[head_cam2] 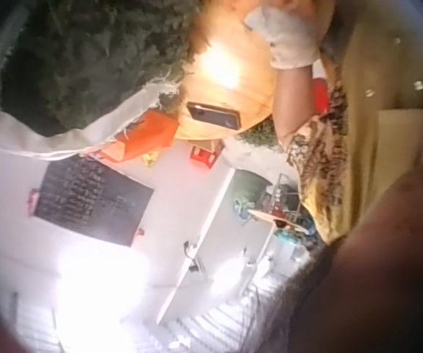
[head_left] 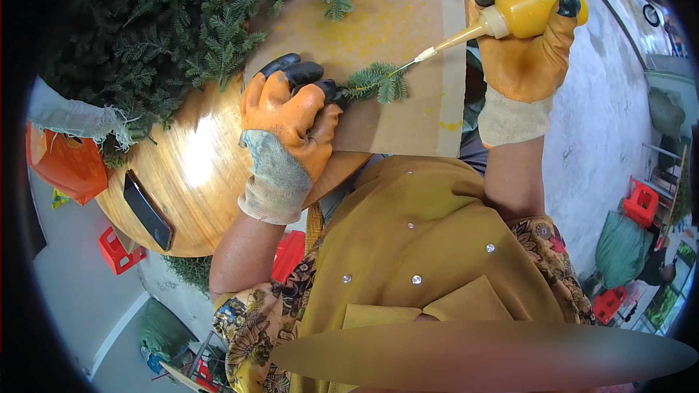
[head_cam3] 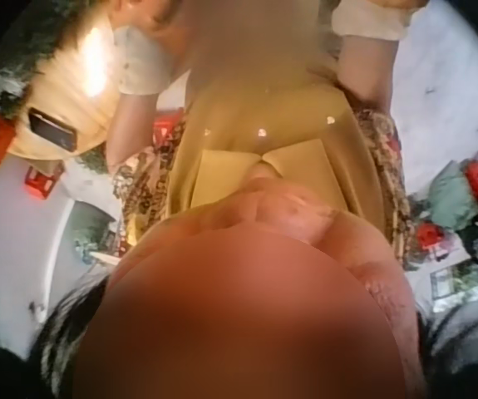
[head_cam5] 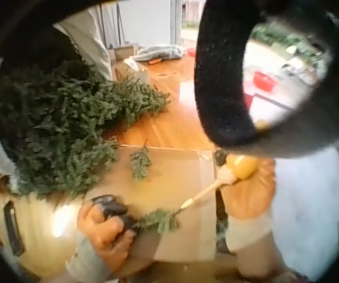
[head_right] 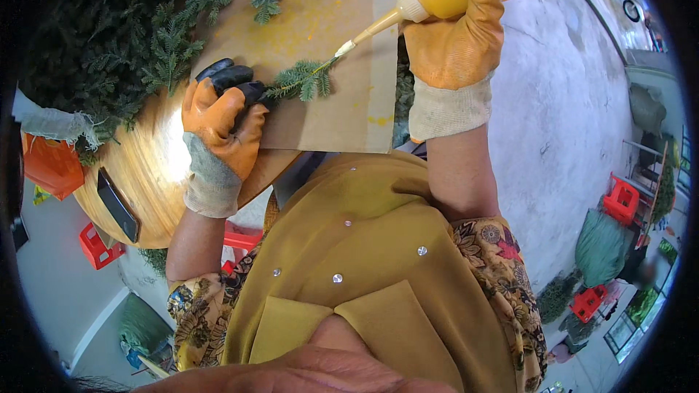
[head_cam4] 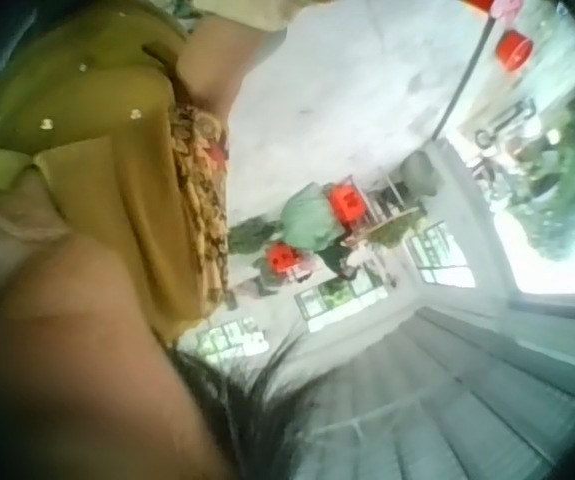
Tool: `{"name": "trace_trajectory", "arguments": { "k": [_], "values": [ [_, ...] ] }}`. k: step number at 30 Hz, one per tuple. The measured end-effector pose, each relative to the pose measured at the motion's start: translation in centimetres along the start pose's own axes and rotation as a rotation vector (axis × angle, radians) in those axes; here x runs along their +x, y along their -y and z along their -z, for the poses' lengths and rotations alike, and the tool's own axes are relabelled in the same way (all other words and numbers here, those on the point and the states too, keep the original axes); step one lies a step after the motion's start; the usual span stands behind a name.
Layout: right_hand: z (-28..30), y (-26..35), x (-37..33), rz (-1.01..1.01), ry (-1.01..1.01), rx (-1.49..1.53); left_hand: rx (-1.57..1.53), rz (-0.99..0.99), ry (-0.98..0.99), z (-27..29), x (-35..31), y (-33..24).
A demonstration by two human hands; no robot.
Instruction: Applying liquid from a squeeze bottle onto small green sprigs.
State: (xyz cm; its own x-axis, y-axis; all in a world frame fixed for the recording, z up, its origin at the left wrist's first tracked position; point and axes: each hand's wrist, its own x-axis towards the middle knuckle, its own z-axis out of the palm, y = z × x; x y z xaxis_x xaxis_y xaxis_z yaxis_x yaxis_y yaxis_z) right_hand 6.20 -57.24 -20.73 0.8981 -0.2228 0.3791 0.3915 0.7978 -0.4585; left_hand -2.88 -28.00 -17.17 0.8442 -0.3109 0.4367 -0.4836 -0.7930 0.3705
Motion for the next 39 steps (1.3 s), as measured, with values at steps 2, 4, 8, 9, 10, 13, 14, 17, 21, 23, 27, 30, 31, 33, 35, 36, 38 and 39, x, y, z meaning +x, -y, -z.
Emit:
{"name": "trace_trajectory", "arguments": {
  "k": [2,4,8,9,10,13,14,17,21,23,27,30,31,33,35,36,38,39],
  "values": [
    [3.4,-0.3,1.3,-0.005,-0.024,0.138,0.002,-0.001,0.001,-0.1,0.1,0.0],
    [2.4,-0.5,1.1,-0.027,-0.050,0.281,0.014,0.013,0.009,-0.1,-0.1,0.1],
    [-1.1,1.2,0.1,0.110,-0.002,-0.064,-0.043,-0.006,-0.023,-0.1,-0.2,0.4],
    [-0.6,1.7,0.5,0.153,0.028,-0.065,-0.022,0.000,-0.012,0.0,0.0,0.2],
    [4.4,3.0,2.3,0.161,-0.040,-0.008,0.001,0.000,0.000,0.4,0.3,-0.3],
    [10.6,5.8,4.6,0.192,-0.194,0.097,0.015,-0.114,-0.075,0.6,1.0,-1.0],
    [6.5,6.0,3.4,0.257,0.002,-0.077,-0.002,-0.130,-0.107,0.5,0.6,-1.1],
    [1.8,8.6,3.2,0.342,0.105,-0.140,-0.047,-0.358,-0.171,-0.6,3.3,-3.2],
    [2.7,9.3,3.4,0.332,0.062,-0.115,-0.036,-0.421,-0.041,-2.8,5.7,-5.8],
    [3.1,9.3,3.4,0.332,0.045,-0.097,-0.006,-0.417,-0.010,-4.2,6.6,-5.2],
    [4.0,8.8,3.1,0.313,-0.023,-0.006,-0.094,-0.289,0.064,-5.1,6.3,-5.1],
    [3.6,8.9,1.3,0.157,-0.005,0.169,0.024,-0.265,0.011,-4.9,4.5,-4.7],
    [2.9,9.1,0.4,0.035,0.066,0.251,0.105,-0.260,0.066,-4.7,4.0,-4.7],
    [2.2,8.0,0.4,-0.027,0.087,0.336,0.127,-0.217,0.157,-4.5,2.7,-3.8],
    [4.1,7.4,0.9,0.099,-0.339,0.016,0.126,-0.193,0.170,-4.0,1.9,-3.1],
    [4.5,7.4,1.1,0.072,-0.308,0.038,0.099,-0.178,0.187,-3.8,1.8,-2.9],
    [4.9,7.3,1.2,0.042,-0.305,0.047,0.121,-0.174,0.184,-3.6,1.2,-2.9],
    [4.8,7.1,1.2,0.022,-0.318,0.049,0.132,-0.181,0.193,-3.2,0.9,-2.8]
  ]
}}
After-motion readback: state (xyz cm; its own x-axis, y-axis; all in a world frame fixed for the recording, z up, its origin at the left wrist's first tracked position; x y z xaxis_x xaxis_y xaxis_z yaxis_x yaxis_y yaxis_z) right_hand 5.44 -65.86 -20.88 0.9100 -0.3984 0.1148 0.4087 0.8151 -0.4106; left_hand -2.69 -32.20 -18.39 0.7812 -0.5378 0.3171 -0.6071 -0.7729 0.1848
